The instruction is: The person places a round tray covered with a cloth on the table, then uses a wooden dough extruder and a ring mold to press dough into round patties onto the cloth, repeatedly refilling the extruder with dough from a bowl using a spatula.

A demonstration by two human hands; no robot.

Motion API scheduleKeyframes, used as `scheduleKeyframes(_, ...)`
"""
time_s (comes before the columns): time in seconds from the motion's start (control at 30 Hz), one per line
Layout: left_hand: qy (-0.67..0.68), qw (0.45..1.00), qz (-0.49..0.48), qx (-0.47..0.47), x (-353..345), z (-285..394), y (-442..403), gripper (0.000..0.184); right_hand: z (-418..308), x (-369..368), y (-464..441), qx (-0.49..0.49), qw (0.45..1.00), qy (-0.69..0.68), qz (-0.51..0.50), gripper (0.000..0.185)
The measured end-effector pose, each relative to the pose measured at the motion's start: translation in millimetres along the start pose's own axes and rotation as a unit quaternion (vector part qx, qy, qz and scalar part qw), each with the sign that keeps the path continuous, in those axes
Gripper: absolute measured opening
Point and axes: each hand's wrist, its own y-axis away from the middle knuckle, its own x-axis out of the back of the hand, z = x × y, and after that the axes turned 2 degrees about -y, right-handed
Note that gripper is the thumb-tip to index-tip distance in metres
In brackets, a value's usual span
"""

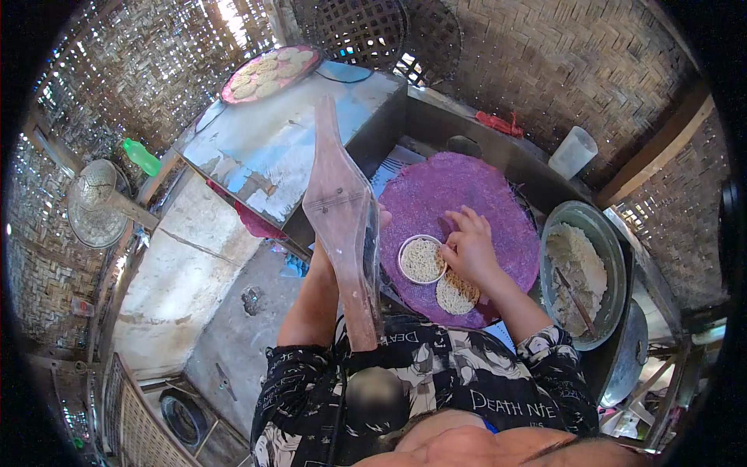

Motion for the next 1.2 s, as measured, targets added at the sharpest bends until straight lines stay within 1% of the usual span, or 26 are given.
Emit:
scheduleKeyframes(0.07,0.179,0.984,-0.013,0.018,-2.3,1.0,2.0,0.021,0.1,1.0,1.0,-0.01,1.0,0.011,-0.028,0.015)
scheduleKeyframes(0.13,0.222,0.974,0.004,0.043,-6.3,9.5,5.0,0.022,0.9,1.9,0.6,-0.016,0.999,0.009,-0.046,0.017)
scheduleKeyframes(0.17,0.17,0.983,0.027,0.061,-8.0,14.5,5.8,0.022,2.2,2.6,-0.1,-0.019,0.999,0.001,-0.05,0.017)
scheduleKeyframes(0.23,0.052,0.996,0.049,0.053,-11.4,20.3,7.1,0.023,2.5,3.3,-2.9,-0.025,0.998,-0.008,-0.053,0.018)
scheduleKeyframes(0.27,-0.014,0.998,0.048,0.027,-13.8,21.7,7.6,0.022,2.3,3.8,-5.2,-0.028,0.998,-0.009,-0.052,0.018)
scheduleKeyframes(0.33,-0.007,1.0,0.03,0.001,-12.7,18.2,6.6,0.022,3.0,3.4,-6.3,-0.031,0.997,-0.006,-0.063,0.018)
scheduleKeyframes(0.37,0.067,0.998,0.016,0.001,-7.9,10.2,5.3,0.021,4.6,2.1,-6.3,-0.031,0.997,-0.001,-0.076,0.018)
scheduleKeyframes(0.43,0.145,0.989,-0.006,-0.003,-5.5,6.5,3.9,0.021,7.1,2.1,-6.2,-0.03,0.996,-0.002,-0.087,0.018)
scheduleKeyframes(0.47,0.149,0.989,-0.013,-0.005,-4.9,6.7,4.2,0.021,7.9,2.8,-5.7,-0.029,0.996,-0.007,-0.086,0.019)
scheduleKeyframes(0.53,0.053,0.999,-0.008,-0.011,-4.7,11.6,6.8,0.022,5.4,4.2,-6.7,-0.029,0.997,-0.016,-0.066,0.019)
scheduleKeyframes(0.57,-0.048,0.999,0.003,-0.015,-8.2,19.5,7.8,0.022,4.4,6.4,-10.4,-0.029,0.998,-0.02,-0.045,0.019)
scheduleKeyframes(0.63,-0.046,0.999,0.019,0.016,-9.4,20.1,6.3,0.027,6.0,6.4,-21.1,-0.027,0.999,-0.021,-0.007,0.019)
scheduleKeyframes(0.67,0.058,0.997,0.025,0.051,-7.7,14.4,3.9,0.032,9.0,2.2,-28.5,-0.024,1.0,-0.017,0.011,0.018)
scheduleKeyframes(0.73,0.075,0.993,0.039,0.077,-12.8,19.2,0.4,0.03,12.6,-6.6,-42.6,-0.022,0.999,-0.008,0.045,0.017)
scheduleKeyframes(0.8,-0.099,0.991,0.061,0.059,-23.9,33.7,-1.1,0.017,13.7,-17.1,-54.9,-0.022,0.997,0.002,0.076,0.017)
scheduleKeyframes(0.9,-0.142,0.988,0.059,0.02,-22.2,31.3,-2.7,0.015,21.5,-37.4,-64.5,-0.022,0.997,0.002,0.074,0.016)
scheduleKeyframes(0.97,-0.229,0.972,0.046,-0.004,-16.9,29.9,-2.4,0.016,21.0,-41.3,-65.2,-0.018,0.998,0.01,0.062,0.015)
scheduleKeyframes(1.03,-0.259,0.965,0.038,0.003,-11.7,31.0,-0.7,0.019,20.5,-42.1,-63.4,-0.018,0.998,0.019,0.049,0.016)
scheduleKeyframes(1.07,-0.246,0.968,0.038,0.021,-9.7,32.2,0.3,0.023,21.0,-40.2,-61.9,-0.018,0.999,0.025,0.042,0.016)
scheduleKeyframes(1.13,-0.129,0.989,0.054,0.056,-6.5,24.1,0.8,0.024,18.5,-34.0,-58.1,-0.025,0.998,0.033,0.045,0.019)
scheduleKeyframes(1.17,-0.024,0.995,0.071,0.071,-2.3,10.8,-0.8,0.021,14.2,-27.1,-56.2,-0.032,0.997,0.034,0.054,0.022)
scheduleKeyframes(1.2,0.081,0.989,0.087,0.085,0.3,2.0,-2.1,0.019,9.4,-19.4,-54.6,-0.037,0.997,0.036,0.065,0.025)
